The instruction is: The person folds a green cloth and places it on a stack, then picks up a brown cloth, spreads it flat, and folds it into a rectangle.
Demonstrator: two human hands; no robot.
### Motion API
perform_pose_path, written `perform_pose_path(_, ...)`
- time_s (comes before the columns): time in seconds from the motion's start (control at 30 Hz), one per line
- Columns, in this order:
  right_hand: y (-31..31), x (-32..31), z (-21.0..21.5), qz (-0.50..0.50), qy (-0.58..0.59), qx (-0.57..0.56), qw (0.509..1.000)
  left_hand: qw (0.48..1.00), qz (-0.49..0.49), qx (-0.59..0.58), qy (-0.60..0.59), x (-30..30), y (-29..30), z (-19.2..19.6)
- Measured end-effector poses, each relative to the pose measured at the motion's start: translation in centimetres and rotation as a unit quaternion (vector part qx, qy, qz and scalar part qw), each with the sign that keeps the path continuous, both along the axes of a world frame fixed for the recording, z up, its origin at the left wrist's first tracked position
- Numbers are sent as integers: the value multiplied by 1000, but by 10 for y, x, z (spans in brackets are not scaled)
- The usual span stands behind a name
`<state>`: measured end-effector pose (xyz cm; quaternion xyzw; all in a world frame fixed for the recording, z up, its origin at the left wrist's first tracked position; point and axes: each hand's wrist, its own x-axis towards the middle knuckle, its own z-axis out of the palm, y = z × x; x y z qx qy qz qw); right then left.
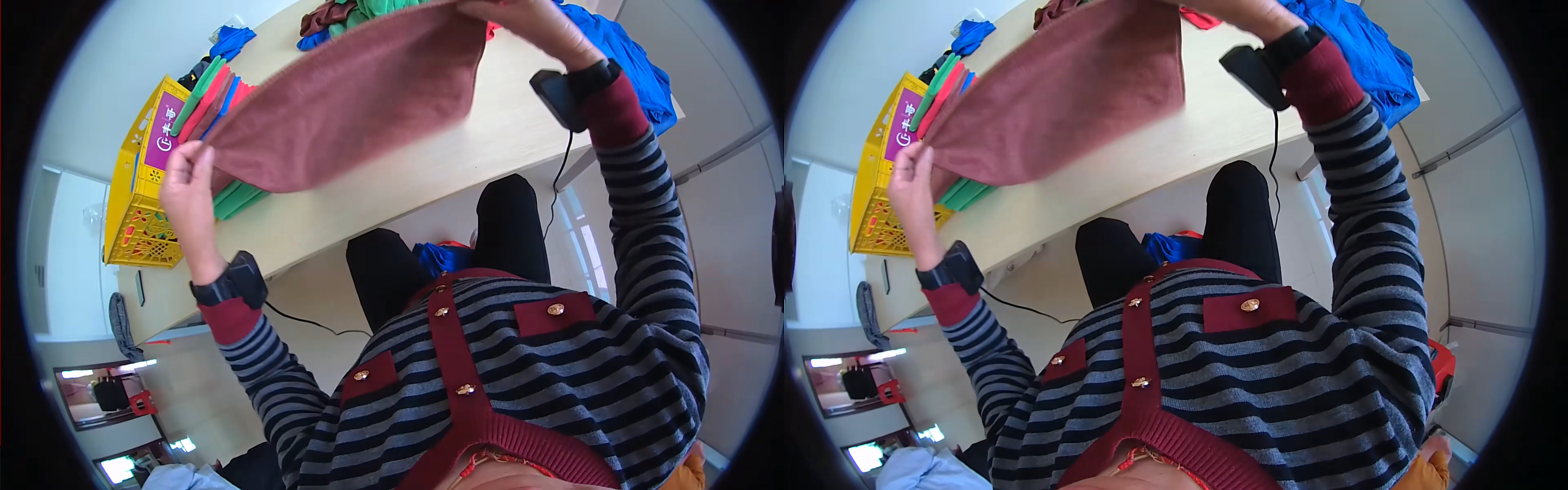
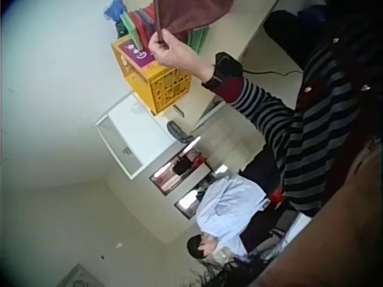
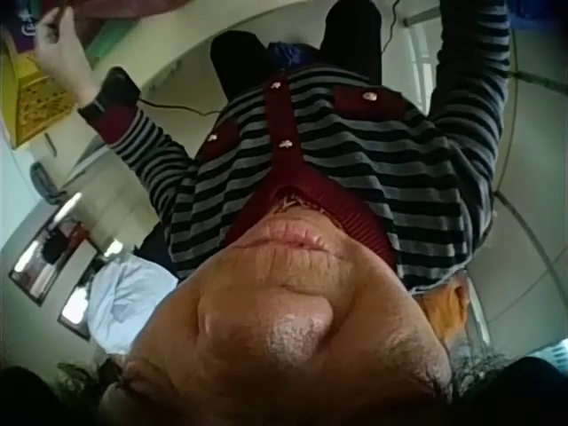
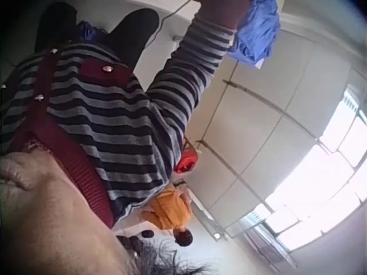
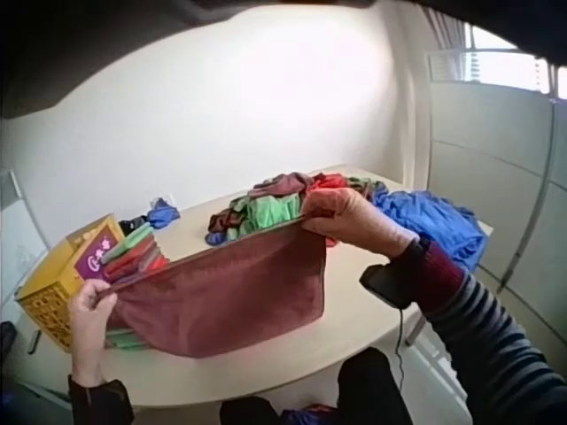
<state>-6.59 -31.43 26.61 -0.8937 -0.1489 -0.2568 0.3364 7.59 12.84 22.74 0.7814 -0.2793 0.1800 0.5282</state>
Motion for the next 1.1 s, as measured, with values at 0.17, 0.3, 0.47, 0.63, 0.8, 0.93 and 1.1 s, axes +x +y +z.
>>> perform_pose_path(0.17,-14,25,5,-1,-44,-19,999,998,-22,46,-30,45,-14,14)
perform_pose_path(0.3,-26,54,-1,-49,-40,-139,988,994,-18,101,-41,90,-24,3)
perform_pose_path(0.47,-26,53,27,-119,-177,-121,969,998,-17,45,-34,93,-45,22)
perform_pose_path(0.63,-20,17,9,-148,-179,-245,941,954,56,112,-273,48,-48,-4)
perform_pose_path(0.8,-8,-13,-144,-108,-84,-235,962,929,5,283,-237,-1,-26,-138)
perform_pose_path(0.93,6,-50,-228,-54,13,-194,979,932,-26,327,-155,-40,-13,-199)
perform_pose_path(1.1,11,-69,-230,-75,58,-202,975,944,-9,302,-134,-68,-5,-208)
